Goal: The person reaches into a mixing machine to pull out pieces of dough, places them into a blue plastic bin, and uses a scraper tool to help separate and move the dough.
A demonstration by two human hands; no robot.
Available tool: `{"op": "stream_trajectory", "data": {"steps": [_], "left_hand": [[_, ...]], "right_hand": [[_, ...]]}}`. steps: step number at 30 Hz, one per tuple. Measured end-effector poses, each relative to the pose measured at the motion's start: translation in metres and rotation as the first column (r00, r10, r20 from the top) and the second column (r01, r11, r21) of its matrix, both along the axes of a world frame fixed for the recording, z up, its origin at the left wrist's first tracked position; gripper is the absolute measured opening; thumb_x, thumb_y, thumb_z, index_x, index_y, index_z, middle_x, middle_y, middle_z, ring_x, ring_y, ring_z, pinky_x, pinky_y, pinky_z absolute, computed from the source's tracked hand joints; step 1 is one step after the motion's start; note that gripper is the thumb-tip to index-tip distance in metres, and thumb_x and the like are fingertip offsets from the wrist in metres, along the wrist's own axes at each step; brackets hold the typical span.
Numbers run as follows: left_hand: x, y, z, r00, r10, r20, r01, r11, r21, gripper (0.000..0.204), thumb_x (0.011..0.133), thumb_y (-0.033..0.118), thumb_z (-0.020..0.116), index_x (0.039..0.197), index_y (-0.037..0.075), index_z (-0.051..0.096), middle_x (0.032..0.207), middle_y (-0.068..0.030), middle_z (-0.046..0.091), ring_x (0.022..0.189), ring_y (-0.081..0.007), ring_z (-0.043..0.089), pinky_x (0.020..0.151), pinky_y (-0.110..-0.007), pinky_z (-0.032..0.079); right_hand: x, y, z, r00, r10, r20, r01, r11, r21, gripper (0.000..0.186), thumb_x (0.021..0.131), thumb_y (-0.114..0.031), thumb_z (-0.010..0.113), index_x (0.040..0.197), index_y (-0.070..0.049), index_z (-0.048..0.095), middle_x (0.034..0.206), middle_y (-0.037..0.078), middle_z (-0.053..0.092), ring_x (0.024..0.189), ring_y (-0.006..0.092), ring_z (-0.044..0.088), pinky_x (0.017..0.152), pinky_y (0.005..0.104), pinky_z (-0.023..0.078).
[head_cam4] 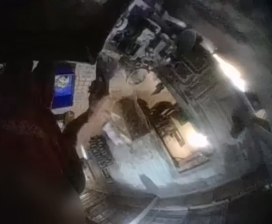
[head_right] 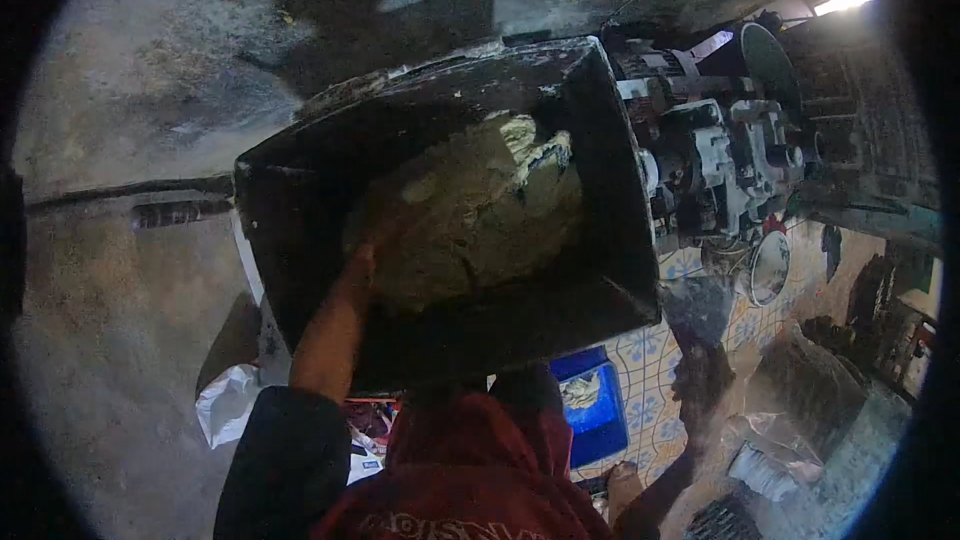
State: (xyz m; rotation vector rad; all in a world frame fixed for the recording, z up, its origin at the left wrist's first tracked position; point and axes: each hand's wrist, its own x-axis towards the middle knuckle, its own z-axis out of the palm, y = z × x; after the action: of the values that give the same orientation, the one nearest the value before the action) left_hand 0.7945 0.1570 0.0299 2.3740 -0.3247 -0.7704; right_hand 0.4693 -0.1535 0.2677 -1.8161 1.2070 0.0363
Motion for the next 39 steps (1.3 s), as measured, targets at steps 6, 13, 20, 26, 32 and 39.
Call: {"op": "stream_trajectory", "data": {"steps": [6, 13, 20, 26, 32, 39], "left_hand": [[-0.041, 0.035, 0.014, 0.986, 0.151, 0.076, -0.159, 0.980, 0.122, 0.071, 0.077, 0.040, 0.075, 0.130, 0.001, 0.049, 0.128, -0.0193, 0.055, 0.114, -0.0291, 0.055, 0.093, -0.041, 0.045], [-0.035, 0.055, 0.047, 0.975, 0.213, -0.061, -0.219, 0.969, -0.115, 0.039, 0.071, 0.023, 0.076, 0.100, -0.001, 0.066, 0.090, -0.0163, 0.068, 0.086, -0.0280, 0.065, 0.074, -0.037, 0.051], [-0.038, 0.047, 0.081, 0.936, 0.352, -0.006, -0.349, 0.926, -0.143, 0.029, 0.074, 0.021, 0.070, 0.095, 0.000, 0.068, 0.082, -0.0161, 0.069, 0.074, -0.0272, 0.066, 0.068, -0.038, 0.050], [-0.057, 0.071, 0.123, 0.939, 0.343, 0.024, -0.334, 0.927, -0.170, 0.033, 0.073, 0.018, 0.066, 0.099, -0.002, 0.066, 0.085, -0.0187, 0.068, 0.078, -0.0272, 0.066, 0.071, -0.037, 0.050], [-0.047, 0.071, 0.161, 0.913, 0.407, -0.026, -0.405, 0.899, -0.164, 0.035, 0.072, 0.016, 0.067, 0.102, -0.002, 0.064, 0.090, -0.0184, 0.068, 0.084, -0.0273, 0.067, 0.074, -0.036, 0.050], [-0.049, 0.052, 0.151, 0.947, 0.320, -0.033, -0.310, 0.881, -0.359, 0.037, 0.077, 0.013, 0.070, 0.109, -0.001, 0.060, 0.099, -0.0157, 0.067, 0.093, -0.0266, 0.065, 0.081, -0.035, 0.050]], "right_hand": [[0.137, 0.056, -0.019, 0.681, 0.689, -0.248, -0.732, 0.639, -0.236, 0.025, 0.089, -0.016, 0.057, 0.104, 0.004, 0.058, 0.078, 0.019, 0.066, 0.064, 0.0271, 0.066, 0.053, 0.0374, 0.049], [0.211, 0.149, -0.162, 0.181, 0.891, -0.417, -0.961, 0.070, -0.268, 0.015, 0.077, -0.010, 0.059, 0.088, -0.003, 0.067, 0.097, 0.016, 0.065, 0.091, 0.0304, 0.066, 0.067, 0.0405, 0.054], [0.296, 0.206, -0.198, 0.301, 0.888, -0.348, -0.954, 0.278, -0.114, 0.029, 0.086, -0.020, 0.053, 0.109, -0.004, 0.061, 0.111, 0.019, 0.061, 0.104, 0.0321, 0.060, 0.080, 0.0444, 0.052], [0.316, 0.163, -0.207, 0.063, 0.880, -0.471, -0.992, 0.005, -0.124, 0.024, 0.083, -0.022, 0.057, 0.097, -0.004, 0.066, 0.103, 0.016, 0.065, 0.098, 0.0291, 0.064, 0.079, 0.0420, 0.053], [0.288, 0.118, -0.103, 0.064, 0.800, -0.597, -0.938, -0.156, -0.310, 0.023, 0.081, -0.023, 0.064, 0.095, -0.005, 0.068, 0.100, 0.015, 0.066, 0.096, 0.0287, 0.065, 0.077, 0.0437, 0.053], [0.320, 0.187, -0.245, 0.285, 0.959, 0.003, -0.923, 0.275, -0.268, 0.044, 0.090, -0.020, 0.050, 0.130, -0.002, 0.048, 0.119, 0.024, 0.057, 0.112, 0.0396, 0.055, 0.099, 0.0493, 0.042]]}}
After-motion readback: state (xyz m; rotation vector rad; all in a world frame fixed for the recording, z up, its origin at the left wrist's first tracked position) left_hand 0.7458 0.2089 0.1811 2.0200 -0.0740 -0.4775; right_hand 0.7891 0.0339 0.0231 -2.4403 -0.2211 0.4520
